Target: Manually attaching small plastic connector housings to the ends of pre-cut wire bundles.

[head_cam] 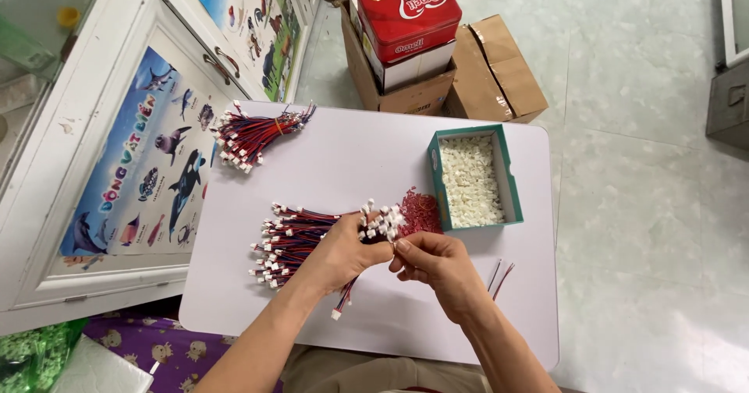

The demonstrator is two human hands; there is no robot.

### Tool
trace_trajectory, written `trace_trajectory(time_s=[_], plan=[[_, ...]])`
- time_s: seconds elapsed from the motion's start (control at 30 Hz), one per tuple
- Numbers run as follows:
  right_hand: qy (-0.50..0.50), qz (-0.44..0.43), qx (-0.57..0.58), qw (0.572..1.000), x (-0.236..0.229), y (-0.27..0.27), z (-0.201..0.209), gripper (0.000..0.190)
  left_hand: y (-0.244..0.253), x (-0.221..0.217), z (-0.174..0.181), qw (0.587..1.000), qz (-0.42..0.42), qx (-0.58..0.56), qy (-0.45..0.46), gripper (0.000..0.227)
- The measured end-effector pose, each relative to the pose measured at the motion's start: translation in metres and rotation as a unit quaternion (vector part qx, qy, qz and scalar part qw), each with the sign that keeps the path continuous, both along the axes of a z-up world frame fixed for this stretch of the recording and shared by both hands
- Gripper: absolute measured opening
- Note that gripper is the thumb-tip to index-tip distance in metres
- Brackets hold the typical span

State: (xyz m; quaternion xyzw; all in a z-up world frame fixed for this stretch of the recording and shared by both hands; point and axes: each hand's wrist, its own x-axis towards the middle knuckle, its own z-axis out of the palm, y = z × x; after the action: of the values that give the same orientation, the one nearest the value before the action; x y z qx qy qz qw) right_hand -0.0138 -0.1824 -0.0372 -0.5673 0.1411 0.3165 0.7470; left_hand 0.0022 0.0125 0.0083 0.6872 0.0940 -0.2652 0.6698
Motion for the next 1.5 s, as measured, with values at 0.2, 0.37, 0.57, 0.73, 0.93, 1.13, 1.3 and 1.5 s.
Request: trace_trajectory(time_s=[0.2,0.37,0.57,0.73,0.93,1.13,1.3,1.5], plan=[[0.023,-0.005,-0.101,0.995,0.01,-0.007,-0.004,0.033,0.043,0.027,-0.014,0.968,-0.145,0.192,0.066,0.028],[-0.051,-0.016,-0.137,0.989,0.007,-0.006,-0.049,0.027,0.071,0.101,-0.033,0.869,-0.222,0.439,-0.057,0.023],[-0.354,0.165,-0.36,0.847,0.007,0.071,-0.028,0.043,0.056,0.159,-0.119,0.714,-0.302,0.603,-0.19,0.031],[-0.494,0.303,-0.388,0.717,-0.002,0.112,-0.028,0.091,0.06,0.159,-0.131,0.706,-0.286,0.618,-0.195,0.049],[-0.525,0.403,-0.38,0.646,-0.028,0.095,-0.063,0.075,0.069,0.104,-0.068,0.735,-0.207,0.538,-0.356,0.055],[-0.509,0.39,-0.345,0.686,-0.044,0.081,-0.057,0.069,0.069,0.051,-0.095,0.794,-0.273,0.482,-0.25,0.015],[-0.477,0.158,-0.309,0.808,-0.025,0.069,-0.064,0.035,0.077,0.048,-0.117,0.8,-0.254,0.461,-0.288,0.013],[-0.321,0.041,-0.342,0.882,0.02,0.055,-0.056,0.016,0.079,0.041,-0.088,0.791,-0.271,0.462,-0.296,0.014]])
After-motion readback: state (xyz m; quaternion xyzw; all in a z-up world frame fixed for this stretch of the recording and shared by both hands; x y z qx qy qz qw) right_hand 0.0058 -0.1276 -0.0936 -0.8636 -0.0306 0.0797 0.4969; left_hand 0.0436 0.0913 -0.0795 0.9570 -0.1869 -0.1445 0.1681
